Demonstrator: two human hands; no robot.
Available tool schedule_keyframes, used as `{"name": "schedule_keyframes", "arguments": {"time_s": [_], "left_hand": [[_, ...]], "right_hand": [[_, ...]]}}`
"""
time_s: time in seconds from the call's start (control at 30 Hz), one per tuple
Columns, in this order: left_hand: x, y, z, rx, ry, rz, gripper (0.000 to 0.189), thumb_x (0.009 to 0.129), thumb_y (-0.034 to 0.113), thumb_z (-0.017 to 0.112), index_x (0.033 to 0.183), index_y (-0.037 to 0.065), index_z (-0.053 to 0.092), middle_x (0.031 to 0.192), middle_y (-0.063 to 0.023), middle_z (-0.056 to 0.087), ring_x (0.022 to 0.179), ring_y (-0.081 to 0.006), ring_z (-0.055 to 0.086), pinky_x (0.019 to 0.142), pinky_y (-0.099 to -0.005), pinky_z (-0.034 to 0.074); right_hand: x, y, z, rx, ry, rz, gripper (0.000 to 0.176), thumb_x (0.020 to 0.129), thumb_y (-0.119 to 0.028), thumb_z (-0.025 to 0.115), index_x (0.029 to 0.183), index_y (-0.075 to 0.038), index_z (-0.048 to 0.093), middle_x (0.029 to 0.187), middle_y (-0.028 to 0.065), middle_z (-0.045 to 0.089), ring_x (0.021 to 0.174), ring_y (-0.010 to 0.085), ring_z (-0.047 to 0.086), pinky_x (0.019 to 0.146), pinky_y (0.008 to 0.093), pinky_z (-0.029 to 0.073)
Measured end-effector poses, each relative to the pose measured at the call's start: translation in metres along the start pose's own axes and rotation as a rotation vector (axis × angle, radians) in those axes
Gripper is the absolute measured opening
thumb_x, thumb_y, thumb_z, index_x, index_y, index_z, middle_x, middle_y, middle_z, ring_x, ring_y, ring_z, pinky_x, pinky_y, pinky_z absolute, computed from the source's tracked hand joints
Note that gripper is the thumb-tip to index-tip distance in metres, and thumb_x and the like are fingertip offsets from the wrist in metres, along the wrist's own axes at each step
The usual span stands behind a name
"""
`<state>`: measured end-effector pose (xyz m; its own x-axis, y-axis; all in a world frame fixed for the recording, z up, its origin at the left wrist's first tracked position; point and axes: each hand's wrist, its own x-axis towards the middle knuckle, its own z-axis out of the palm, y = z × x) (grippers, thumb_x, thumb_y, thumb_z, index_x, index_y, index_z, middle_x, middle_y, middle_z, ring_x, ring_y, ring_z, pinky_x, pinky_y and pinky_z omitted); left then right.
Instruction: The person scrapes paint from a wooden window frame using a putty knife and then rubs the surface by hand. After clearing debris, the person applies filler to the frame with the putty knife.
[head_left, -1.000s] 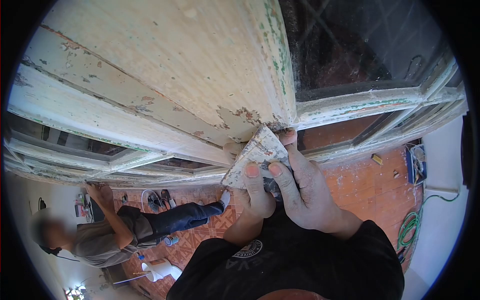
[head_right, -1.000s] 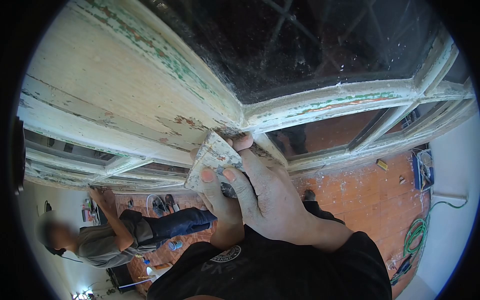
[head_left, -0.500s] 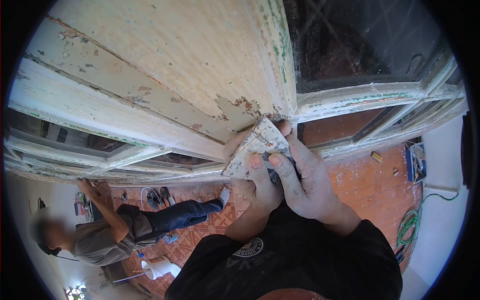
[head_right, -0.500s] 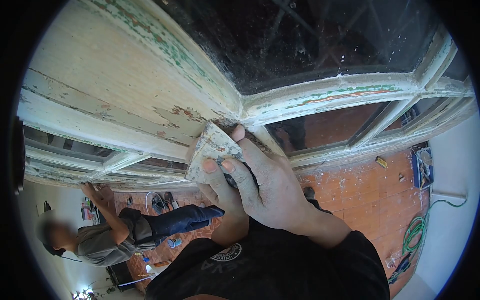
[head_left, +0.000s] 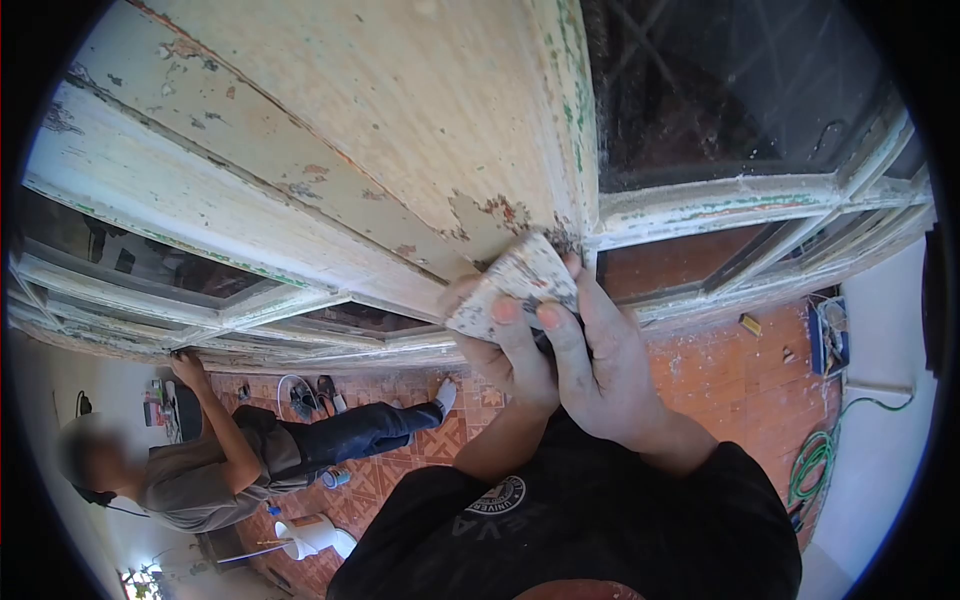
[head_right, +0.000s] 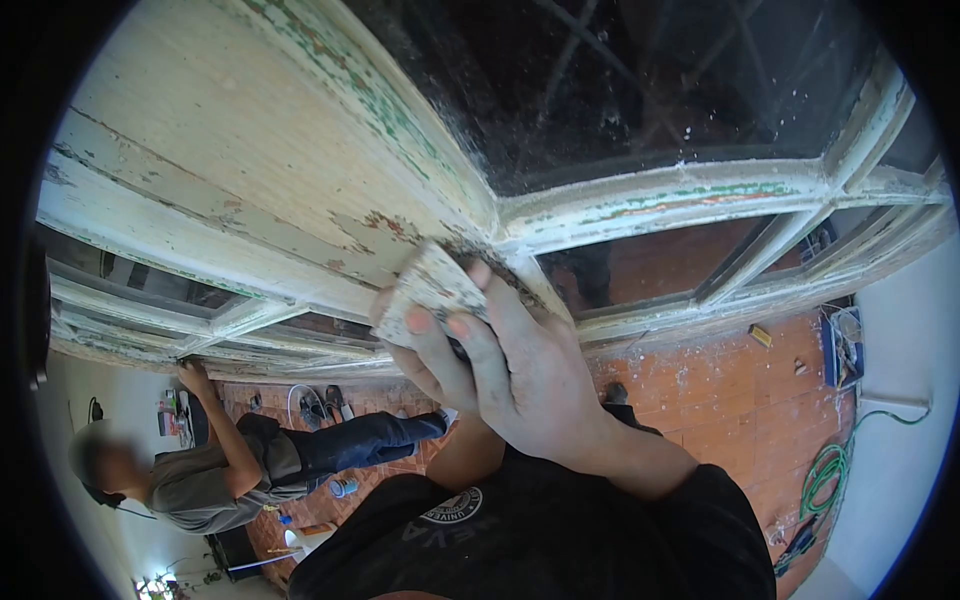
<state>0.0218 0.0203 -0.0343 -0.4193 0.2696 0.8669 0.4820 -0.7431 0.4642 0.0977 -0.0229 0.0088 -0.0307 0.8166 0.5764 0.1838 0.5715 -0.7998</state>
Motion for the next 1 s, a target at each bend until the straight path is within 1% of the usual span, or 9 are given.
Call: {"name": "schedule_keyframes", "arguments": {"time_s": [0.33,0.4,0.47,0.5,0.6,0.67,0.77,0.87,1.0], "left_hand": [[0.004,-0.017,-0.006,0.602,-0.066,0.584,0.056,0.08,0.01,0.067,0.123,0.004,0.032,0.111,-0.0224,0.043,0.09,-0.0283,0.057,0.065,-0.0321,0.051],[-0.003,-0.026,-0.007,0.532,-0.071,0.58,0.058,0.079,0.01,0.068,0.124,0.004,0.033,0.111,-0.0216,0.043,0.089,-0.0284,0.057,0.063,-0.0315,0.05],[-0.012,-0.035,-0.007,0.405,-0.08,0.556,0.061,0.078,0.01,0.07,0.127,0.004,0.034,0.111,-0.02,0.042,0.086,-0.0287,0.056,0.059,-0.0305,0.048],[-0.01,-0.032,-0.007,0.409,-0.083,0.551,0.061,0.078,0.01,0.07,0.127,0.004,0.034,0.111,-0.02,0.042,0.086,-0.0287,0.056,0.059,-0.0305,0.048],[-0.003,-0.014,-0.007,0.67,-0.066,0.584,0.054,0.079,0.012,0.069,0.122,0.004,0.038,0.109,-0.0189,0.043,0.085,-0.0288,0.056,0.058,-0.0302,0.048],[0.001,-0.006,-0.003,0.307,-0.14,0.347,0.054,0.08,0.014,0.069,0.123,0.003,0.038,0.107,-0.0188,0.043,0.082,-0.0287,0.056,0.057,-0.0296,0.047],[0.002,-0.026,0.002,0.535,0.002,0.639,0.055,0.079,0.014,0.07,0.123,0.003,0.038,0.106,-0.0203,0.043,0.082,-0.0293,0.056,0.056,-0.0291,0.047],[-0.002,-0.019,-0.003,0.501,-0.021,0.595,0.056,0.079,0.014,0.07,0.123,0.002,0.038,0.107,-0.0206,0.043,0.082,-0.0298,0.056,0.056,-0.0299,0.047],[0.003,-0.026,-0.001,0.46,-0.016,0.616,0.056,0.079,0.014,0.07,0.125,0.003,0.039,0.111,-0.0198,0.045,0.083,-0.0317,0.056,0.054,-0.0322,0.046]], "right_hand": [[-0.003,0.0,-0.002,-0.018,0.031,-0.134,0.044,0.09,-0.004,0.047,0.127,0.013,0.031,0.097,0.0282,0.058,0.074,0.0353,0.061,0.066,0.0368,0.049],[-0.004,0.002,-0.001,-0.057,0.044,-0.154,0.044,0.089,-0.003,0.048,0.127,0.013,0.032,0.098,0.0287,0.057,0.074,0.0357,0.06,0.067,0.0373,0.049],[-0.005,0.011,0.004,0.052,0.088,-0.099,0.04,0.088,-0.007,0.049,0.124,0.009,0.038,0.075,0.0255,0.059,0.062,0.0395,0.06,0.055,0.0404,0.049],[-0.003,0.009,0.004,0.052,0.085,-0.093,0.04,0.088,-0.007,0.049,0.124,0.009,0.038,0.075,0.0255,0.059,0.062,0.0395,0.06,0.055,0.0404,0.049],[0.0,0.005,0.002,-0.022,0.096,-0.12,0.042,0.089,-0.007,0.049,0.125,0.009,0.036,0.074,0.0252,0.059,0.061,0.0396,0.06,0.054,0.0409,0.048],[-0.003,0.012,0.001,0.048,0.059,-0.11,0.042,0.089,-0.006,0.049,0.125,0.01,0.035,0.076,0.0256,0.058,0.063,0.0398,0.059,0.055,0.0407,0.048],[-0.005,0.008,0.002,0.106,0.041,-0.014,0.042,0.089,-0.007,0.049,0.124,0.011,0.035,0.08,0.027,0.058,0.067,0.0395,0.06,0.057,0.0403,0.048],[0.004,-0.006,-0.003,-0.16,0.029,-0.126,0.042,0.089,-0.008,0.049,0.124,0.011,0.036,0.08,0.0264,0.058,0.067,0.0391,0.06,0.057,0.0397,0.048],[0.002,0.003,-0.004,-0.004,0.02,-0.075,0.042,0.089,-0.008,0.049,0.123,0.011,0.035,0.079,0.0249,0.059,0.066,0.0386,0.06,0.057,0.0396,0.048]]}}
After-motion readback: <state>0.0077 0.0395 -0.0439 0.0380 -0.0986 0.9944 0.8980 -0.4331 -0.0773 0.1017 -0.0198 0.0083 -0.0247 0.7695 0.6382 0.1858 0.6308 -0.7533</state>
